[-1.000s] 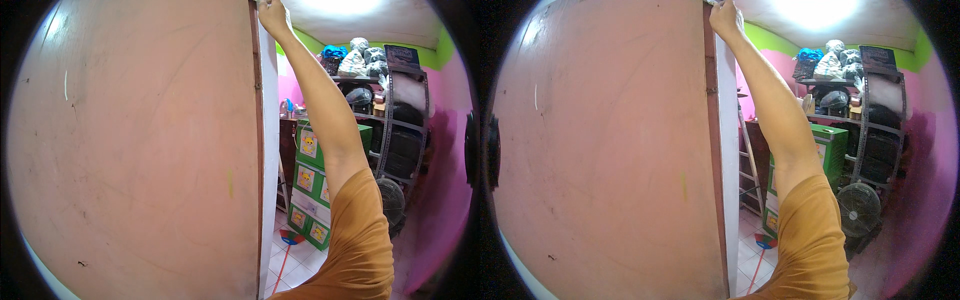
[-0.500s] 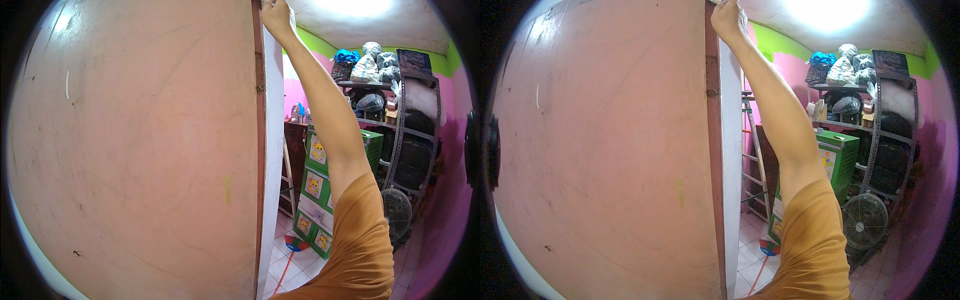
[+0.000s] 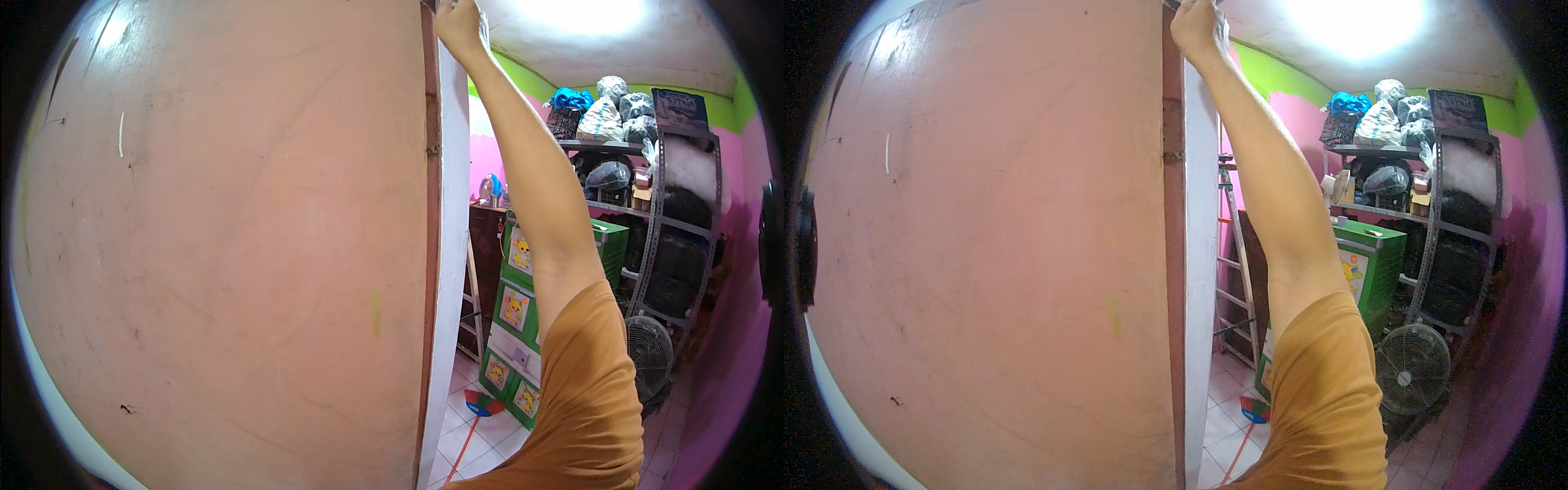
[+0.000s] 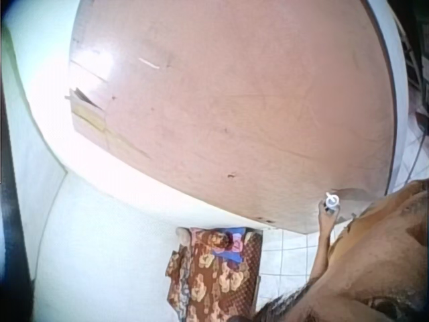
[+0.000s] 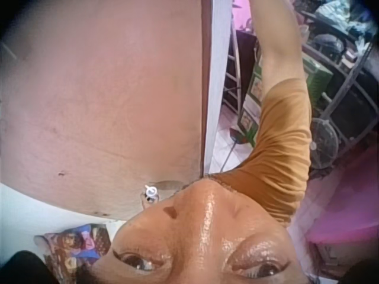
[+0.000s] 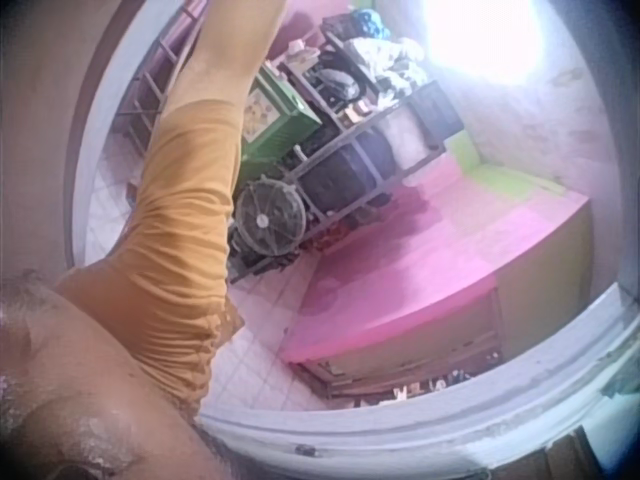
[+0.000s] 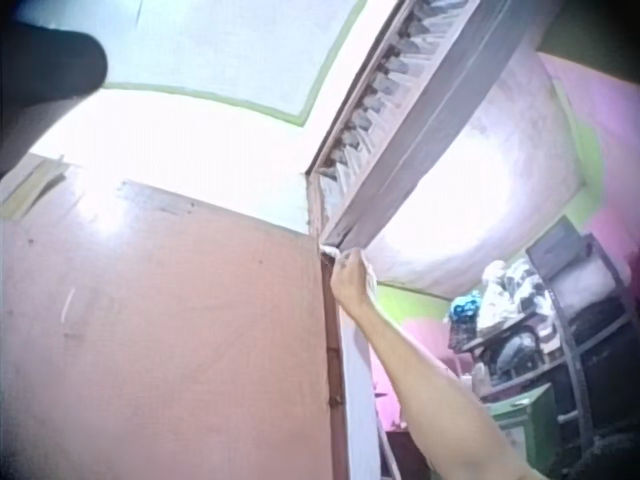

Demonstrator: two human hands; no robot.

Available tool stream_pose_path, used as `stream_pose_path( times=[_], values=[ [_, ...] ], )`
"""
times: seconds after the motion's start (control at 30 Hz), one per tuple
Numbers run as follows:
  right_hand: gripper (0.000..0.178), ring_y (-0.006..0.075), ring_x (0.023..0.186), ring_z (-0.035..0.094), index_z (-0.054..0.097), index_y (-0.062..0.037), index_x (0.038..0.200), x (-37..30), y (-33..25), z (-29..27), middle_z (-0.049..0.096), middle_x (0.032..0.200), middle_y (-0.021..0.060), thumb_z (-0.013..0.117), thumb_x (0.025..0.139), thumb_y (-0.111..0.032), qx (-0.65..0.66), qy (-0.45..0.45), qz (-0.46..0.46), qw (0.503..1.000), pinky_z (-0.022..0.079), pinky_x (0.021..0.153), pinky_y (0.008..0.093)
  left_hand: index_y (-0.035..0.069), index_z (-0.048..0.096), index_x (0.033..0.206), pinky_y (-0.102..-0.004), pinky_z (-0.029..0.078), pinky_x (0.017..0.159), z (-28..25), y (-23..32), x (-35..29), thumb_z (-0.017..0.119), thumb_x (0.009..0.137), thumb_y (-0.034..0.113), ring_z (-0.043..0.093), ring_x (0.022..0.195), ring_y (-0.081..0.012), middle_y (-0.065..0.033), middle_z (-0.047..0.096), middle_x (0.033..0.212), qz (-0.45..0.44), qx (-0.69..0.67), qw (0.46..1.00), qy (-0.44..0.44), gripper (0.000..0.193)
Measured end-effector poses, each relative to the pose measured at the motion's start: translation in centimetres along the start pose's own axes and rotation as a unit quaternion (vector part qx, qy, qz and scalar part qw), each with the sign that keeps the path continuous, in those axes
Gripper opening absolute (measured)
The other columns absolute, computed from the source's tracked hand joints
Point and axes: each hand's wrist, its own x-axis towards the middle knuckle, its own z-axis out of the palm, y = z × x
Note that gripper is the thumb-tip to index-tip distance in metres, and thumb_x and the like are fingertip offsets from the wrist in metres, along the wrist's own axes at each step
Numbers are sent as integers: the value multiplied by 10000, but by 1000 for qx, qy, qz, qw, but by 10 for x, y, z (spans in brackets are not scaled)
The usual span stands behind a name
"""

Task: The person dips a paintbrush into a small can of paint and paints the upper doorframe.

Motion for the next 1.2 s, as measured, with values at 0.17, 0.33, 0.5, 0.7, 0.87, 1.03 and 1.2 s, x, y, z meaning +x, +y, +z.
stream_pose_path(
  times=[0.17,0.33,0.5,0.7,0.87,1.03,1.2],
  values=[
    [186,463,838,641,560,19,947,-24,-68,-4,656,854,288,528,949,-164,71,49,83,993,492,731,509,-32,390,1382,-339,567,874,21,-101,-15,789,829,148,654,1053,-239,-189,630,1174,13,55,998,4,705],
    [147,432,828,641,560,31,958,-2,12,-1,641,848,286,510,938,-106,69,1,-9,998,493,742,493,-26,393,1377,-338,569,873,45,-199,36,789,826,140,656,1052,-237,-185,627,1173,217,218,949,-64,699],
    [177,488,811,643,555,2,1021,-4,-55,-29,660,832,292,517,969,-163,39,59,3,997,495,721,533,-21,397,1374,-339,567,874,7,-57,-2,790,825,139,656,1049,-235,-181,629,1173,-3,4,1000,-9,694],
    [224,530,832,638,549,-22,1058,-14,-74,-60,663,842,318,513,990,-232,-85,-15,53,995,491,718,586,-15,403,1370,-341,566,876,-13,12,-2,791,823,138,656,1045,-233,-176,630,1173,-1,-47,999,-5,688],
    [294,519,895,645,580,12,1046,6,-44,-40,671,904,320,491,983,-261,-138,-101,42,984,500,788,586,-9,407,1367,-343,564,878,-14,24,-4,792,822,137,657,1042,-231,-172,631,1173,-4,-92,996,-6,683],
    [305,510,907,651,581,7,1068,16,-71,-67,673,923,322,486,987,-271,-132,-88,21,987,509,800,577,9,418,1359,-345,553,887,-15,7,-8,791,816,113,648,1046,-224,-156,627,1174,-8,-110,994,-1,667],
    [291,503,908,650,571,2,1063,27,-102,-109,676,936,312,461,997,-259,-216,-81,-11,973,502,805,583,58,409,1361,-338,537,904,-20,-23,5,785,782,2,611,1078,-210,-125,583,1204,-14,-73,997,-34,693]
  ],
)
